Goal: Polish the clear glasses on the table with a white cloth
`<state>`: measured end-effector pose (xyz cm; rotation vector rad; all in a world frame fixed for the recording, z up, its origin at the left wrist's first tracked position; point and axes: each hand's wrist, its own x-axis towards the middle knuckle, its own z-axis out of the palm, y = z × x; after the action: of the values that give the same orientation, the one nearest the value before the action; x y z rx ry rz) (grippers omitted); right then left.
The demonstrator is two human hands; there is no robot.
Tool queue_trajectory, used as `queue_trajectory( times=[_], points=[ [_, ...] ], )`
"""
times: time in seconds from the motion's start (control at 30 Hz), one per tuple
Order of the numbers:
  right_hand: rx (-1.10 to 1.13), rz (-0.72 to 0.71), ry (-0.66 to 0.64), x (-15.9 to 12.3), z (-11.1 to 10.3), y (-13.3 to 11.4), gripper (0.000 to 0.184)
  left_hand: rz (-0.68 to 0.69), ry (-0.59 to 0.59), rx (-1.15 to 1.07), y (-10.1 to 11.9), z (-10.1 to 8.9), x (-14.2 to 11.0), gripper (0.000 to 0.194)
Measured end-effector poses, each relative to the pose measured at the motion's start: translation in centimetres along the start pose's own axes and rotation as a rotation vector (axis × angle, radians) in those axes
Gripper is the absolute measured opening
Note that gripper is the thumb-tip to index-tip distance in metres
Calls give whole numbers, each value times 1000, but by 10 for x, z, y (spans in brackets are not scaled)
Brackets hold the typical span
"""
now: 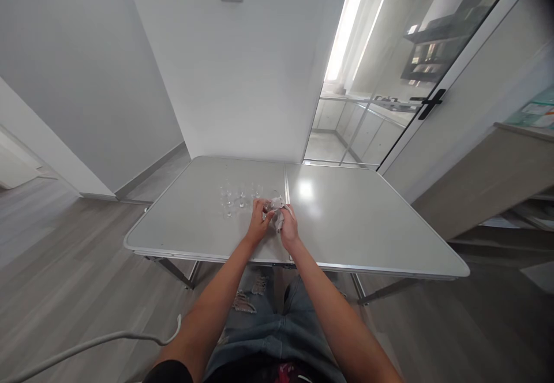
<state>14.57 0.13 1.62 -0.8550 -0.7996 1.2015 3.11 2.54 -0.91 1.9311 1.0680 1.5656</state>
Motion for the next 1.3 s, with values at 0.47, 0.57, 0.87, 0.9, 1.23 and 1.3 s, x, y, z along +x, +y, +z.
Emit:
queue_trajectory(
  times=[0.47, 0.57, 0.87, 0.9, 1.23, 1.3],
  points=[
    [-766, -314, -300, -7, -13, 0, 15, -191, -79, -247, 0, 2, -5, 58],
    [-748, -323, -150, -6, -17, -2, 13, -132, -160, -204, 3, 1, -2, 60],
    [-57, 389, -570, -7, -48, -40, 38, -309, -181, -578, 6, 1, -3, 74],
    [1, 460, -588, -9, -52, -42, 36, -321, -196, -603, 7, 0, -3, 74],
    [-559, 56, -400, -20, -45, -43, 24, -344, -153, -581, 9, -3, 2, 56],
    [-882, -237, -285, -23, -41, -43, 15, -333, -106, -544, 8, -3, 3, 56]
  ],
)
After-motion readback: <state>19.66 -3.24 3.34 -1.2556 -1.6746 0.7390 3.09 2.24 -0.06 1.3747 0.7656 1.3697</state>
